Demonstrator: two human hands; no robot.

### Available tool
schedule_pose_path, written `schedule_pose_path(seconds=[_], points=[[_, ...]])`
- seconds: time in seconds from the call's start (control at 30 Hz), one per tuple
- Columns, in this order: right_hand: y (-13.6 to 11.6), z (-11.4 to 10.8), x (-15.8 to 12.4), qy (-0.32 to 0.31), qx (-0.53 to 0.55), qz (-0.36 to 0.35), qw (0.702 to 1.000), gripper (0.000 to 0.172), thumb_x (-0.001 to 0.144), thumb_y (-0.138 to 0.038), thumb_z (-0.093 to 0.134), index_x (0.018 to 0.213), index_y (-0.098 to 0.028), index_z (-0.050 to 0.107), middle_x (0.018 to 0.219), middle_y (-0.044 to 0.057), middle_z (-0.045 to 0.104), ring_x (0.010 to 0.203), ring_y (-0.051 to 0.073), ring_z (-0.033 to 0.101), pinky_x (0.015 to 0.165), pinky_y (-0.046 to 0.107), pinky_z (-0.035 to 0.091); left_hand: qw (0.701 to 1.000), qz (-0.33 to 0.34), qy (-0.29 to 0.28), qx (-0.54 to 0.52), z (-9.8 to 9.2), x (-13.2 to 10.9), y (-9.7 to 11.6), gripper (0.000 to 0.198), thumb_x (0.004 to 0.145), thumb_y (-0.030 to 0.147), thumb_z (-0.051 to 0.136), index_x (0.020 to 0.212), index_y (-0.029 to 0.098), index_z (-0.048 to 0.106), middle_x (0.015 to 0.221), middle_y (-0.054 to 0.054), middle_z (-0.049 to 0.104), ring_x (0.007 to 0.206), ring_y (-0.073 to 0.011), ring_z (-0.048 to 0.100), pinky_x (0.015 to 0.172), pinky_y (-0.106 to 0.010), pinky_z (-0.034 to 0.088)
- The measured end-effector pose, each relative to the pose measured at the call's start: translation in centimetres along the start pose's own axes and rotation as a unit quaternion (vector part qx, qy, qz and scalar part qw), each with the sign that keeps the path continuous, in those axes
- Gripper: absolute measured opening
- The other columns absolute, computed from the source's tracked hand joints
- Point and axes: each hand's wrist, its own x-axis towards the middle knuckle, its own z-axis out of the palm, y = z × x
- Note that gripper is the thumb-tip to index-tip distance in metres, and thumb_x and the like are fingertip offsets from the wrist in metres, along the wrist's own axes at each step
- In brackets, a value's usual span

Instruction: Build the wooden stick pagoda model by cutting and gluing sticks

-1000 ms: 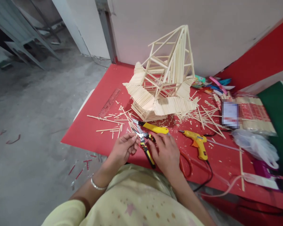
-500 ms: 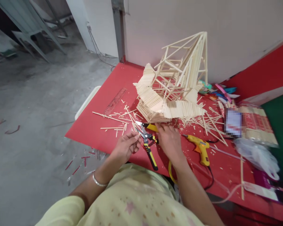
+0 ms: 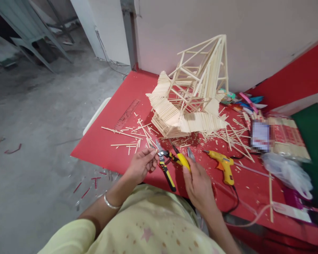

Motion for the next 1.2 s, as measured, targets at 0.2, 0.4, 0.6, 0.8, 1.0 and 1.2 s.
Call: schedule_pose_path(seconds=[0.2,0.4,0.6,0.8,1.0,1.2], points=[[-0.4,0.3,-0.8,-0.028,-0.011,-0.040,0.999,0.045,0.098,-0.038,0.045,0.137,-0.017,0.049,0.109,0.011,0.063,0.092,0.019,0.061,0.077,0.029,0.049,1.000,0.008,-0.009,0.017,0.6,-0.4,-0.1,0.029,0.074,0.034,0.079,0.080,0.013,0.059,0.068,-0.001,0.064,0.044,-0.0062,0.051,0.037,-0.018,0.038],[0.1,0.8,-1.3,-0.017,-0.002,-0.057,0.998,0.046,0.096,-0.037,0.048,0.138,-0.017,0.050,0.109,0.011,0.064,0.097,0.020,0.060,0.082,0.030,0.048,1.000,0.014,-0.008,0.026,0.8,-0.7,0.0,0.032,0.070,0.036,0.080,0.077,0.012,0.060,0.066,-0.001,0.065,0.042,-0.0066,0.050,0.036,-0.019,0.040],[0.1,0.8,-1.5,-0.027,0.000,-0.048,0.998,0.045,0.096,-0.037,0.049,0.136,-0.016,0.052,0.108,0.011,0.064,0.095,0.020,0.059,0.081,0.030,0.047,0.999,0.005,-0.008,0.036,0.6,-0.7,-0.1,0.030,0.069,0.034,0.080,0.078,0.013,0.062,0.067,-0.002,0.066,0.043,-0.0070,0.052,0.037,-0.019,0.042],[0.2,0.6,-1.5,-0.030,0.012,-0.054,0.998,0.043,0.096,-0.032,0.050,0.136,-0.015,0.051,0.107,0.010,0.064,0.094,0.020,0.059,0.080,0.031,0.047,0.998,-0.003,-0.022,0.055,0.2,-0.5,-0.2,0.027,0.069,0.032,0.080,0.079,0.012,0.065,0.067,-0.002,0.066,0.042,-0.0069,0.052,0.036,-0.019,0.043],[0.0,0.9,-1.8,-0.049,0.037,-0.058,0.996,0.044,0.097,-0.030,0.047,0.138,-0.014,0.049,0.111,0.011,0.064,0.099,0.021,0.057,0.083,0.032,0.045,0.996,-0.020,-0.026,0.079,0.5,-0.7,-0.2,0.034,0.068,0.040,0.081,0.075,0.012,0.064,0.054,-0.002,0.064,0.037,-0.0092,0.053,0.037,-0.019,0.043],[0.1,1.3,-2.5,-0.047,0.021,-0.029,0.998,0.047,0.097,-0.036,0.049,0.141,-0.021,0.049,0.103,0.008,0.064,0.091,0.020,0.057,0.077,0.030,0.043,0.993,-0.016,-0.047,0.106,0.4,-0.9,-0.3,0.037,0.068,0.044,0.080,0.075,0.012,0.063,0.053,-0.003,0.064,0.038,-0.0099,0.055,0.039,-0.019,0.045]])
